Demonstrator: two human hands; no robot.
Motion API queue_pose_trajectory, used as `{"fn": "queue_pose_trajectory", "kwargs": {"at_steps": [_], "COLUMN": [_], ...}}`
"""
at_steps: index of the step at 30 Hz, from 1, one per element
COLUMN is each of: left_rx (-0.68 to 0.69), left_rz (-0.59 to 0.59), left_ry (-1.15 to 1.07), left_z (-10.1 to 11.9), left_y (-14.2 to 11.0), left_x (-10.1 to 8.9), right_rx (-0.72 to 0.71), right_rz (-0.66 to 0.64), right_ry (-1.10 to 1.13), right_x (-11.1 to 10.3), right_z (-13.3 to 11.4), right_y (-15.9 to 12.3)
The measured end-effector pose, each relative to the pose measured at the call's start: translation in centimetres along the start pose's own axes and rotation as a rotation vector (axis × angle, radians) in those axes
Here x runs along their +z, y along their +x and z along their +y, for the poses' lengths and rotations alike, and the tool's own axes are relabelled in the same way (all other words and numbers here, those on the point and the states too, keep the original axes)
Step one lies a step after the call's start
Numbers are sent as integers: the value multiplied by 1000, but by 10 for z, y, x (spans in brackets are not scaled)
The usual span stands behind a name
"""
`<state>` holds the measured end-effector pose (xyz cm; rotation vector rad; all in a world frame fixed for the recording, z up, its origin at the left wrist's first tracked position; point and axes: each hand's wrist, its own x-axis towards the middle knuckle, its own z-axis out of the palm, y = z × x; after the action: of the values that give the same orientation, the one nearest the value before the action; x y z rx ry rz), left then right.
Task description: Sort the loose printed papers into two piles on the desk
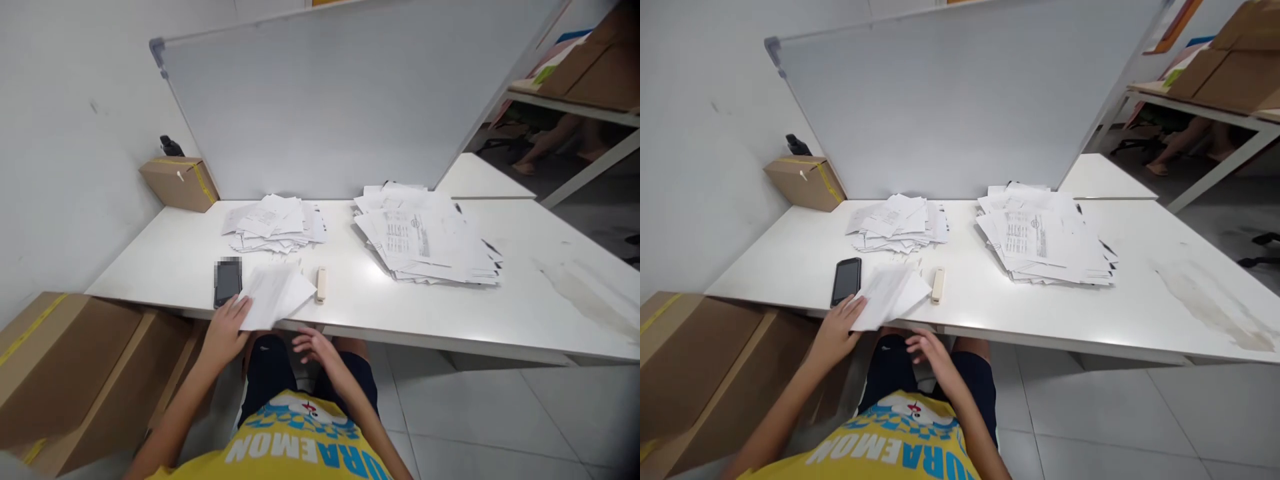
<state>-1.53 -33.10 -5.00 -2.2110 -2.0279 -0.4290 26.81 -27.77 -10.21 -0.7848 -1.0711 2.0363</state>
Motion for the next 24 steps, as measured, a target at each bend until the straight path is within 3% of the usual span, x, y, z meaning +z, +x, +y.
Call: {"fn": "queue_pose_trajectory", "kwargs": {"at_steps": [3,6,8,11,17,20,22,24], "left_rx": [66,123,160,199,111,24,-121,-379], "left_rz": [-66,-146,-183,-202,-159,-10,215,516], "left_ry": [-31,-81,-105,-107,-129,-237,-356,-563], "left_z": [31,52,54,42,-6,-18,-13,5], "left_y": [-34,-46,-47,-41,-19,-20,-29,-41], "left_x": [15,21,19,9,0,6,15,28], "right_rx": [63,111,135,140,93,81,73,57], "right_rz": [-57,-2,72,148,161,198,208,217], "right_ry": [124,264,327,330,332,315,293,268], "right_x": [40,48,46,43,50,57,59,60], "right_z": [22,21,18,17,21,20,19,19], "right_y": [2,12,19,25,28,30,31,30]}}
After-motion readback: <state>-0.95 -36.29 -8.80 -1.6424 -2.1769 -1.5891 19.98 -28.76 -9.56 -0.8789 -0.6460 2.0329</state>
